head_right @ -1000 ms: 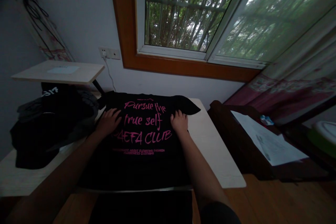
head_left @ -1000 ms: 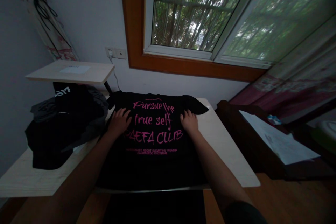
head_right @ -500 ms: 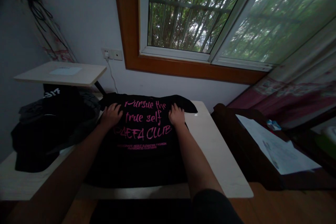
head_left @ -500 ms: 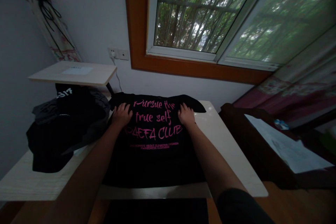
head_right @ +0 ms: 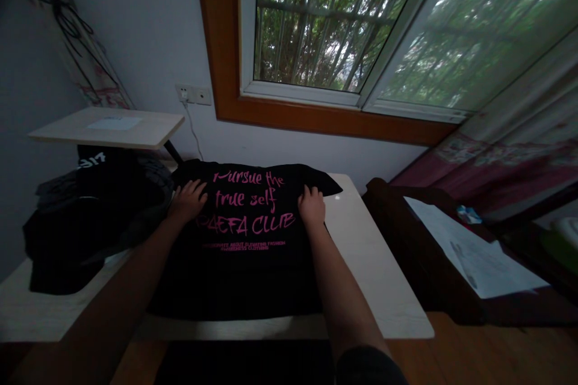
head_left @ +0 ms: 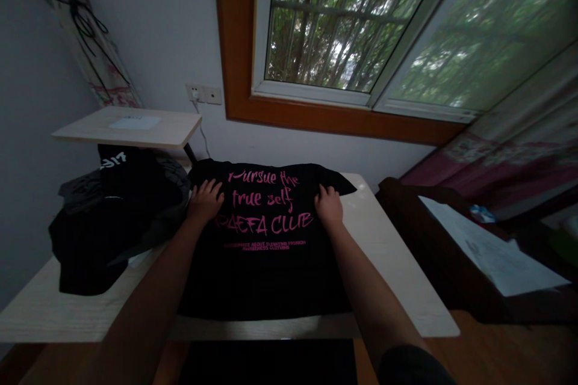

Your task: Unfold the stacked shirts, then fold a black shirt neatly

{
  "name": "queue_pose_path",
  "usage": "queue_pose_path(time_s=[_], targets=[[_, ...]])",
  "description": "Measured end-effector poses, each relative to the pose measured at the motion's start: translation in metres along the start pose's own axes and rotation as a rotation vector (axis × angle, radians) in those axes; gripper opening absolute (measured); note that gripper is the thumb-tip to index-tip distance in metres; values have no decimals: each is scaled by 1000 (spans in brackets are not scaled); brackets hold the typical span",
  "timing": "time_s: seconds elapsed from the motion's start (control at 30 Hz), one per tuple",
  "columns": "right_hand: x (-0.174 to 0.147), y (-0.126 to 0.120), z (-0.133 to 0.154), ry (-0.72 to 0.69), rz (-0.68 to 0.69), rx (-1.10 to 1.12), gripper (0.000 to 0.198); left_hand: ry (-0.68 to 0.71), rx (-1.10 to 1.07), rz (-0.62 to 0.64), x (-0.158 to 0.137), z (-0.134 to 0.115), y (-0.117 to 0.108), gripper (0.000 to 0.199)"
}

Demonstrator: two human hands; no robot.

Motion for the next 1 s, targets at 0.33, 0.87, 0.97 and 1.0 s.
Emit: queue_pose_path(time_s=[0.33, 0.87, 0.97, 1.0], targets=[[-41, -17, -42, 138, -4, 58, 51, 90, 44, 2, -57, -6, -23, 50], [-112, -50, -88, 89, 173, 615, 67, 139, -45, -80, -126, 19, -51, 37], [-123, -59, -93, 110, 237, 704, 67, 136, -45, -95, -133, 23, -56, 36], [-127, -63, -95, 139, 260, 752, 68, 137, -41, -93, -134, 23, -57, 36]])
Point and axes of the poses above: each hand's wrist, its own x-axis towards the middle knuckle, its own y-axis out of the palm, z = x × y, the point moved 8 cm from there along x, towards the middle knuckle, and after that the axes turned 12 degrees about x, right-handed, at the moved point
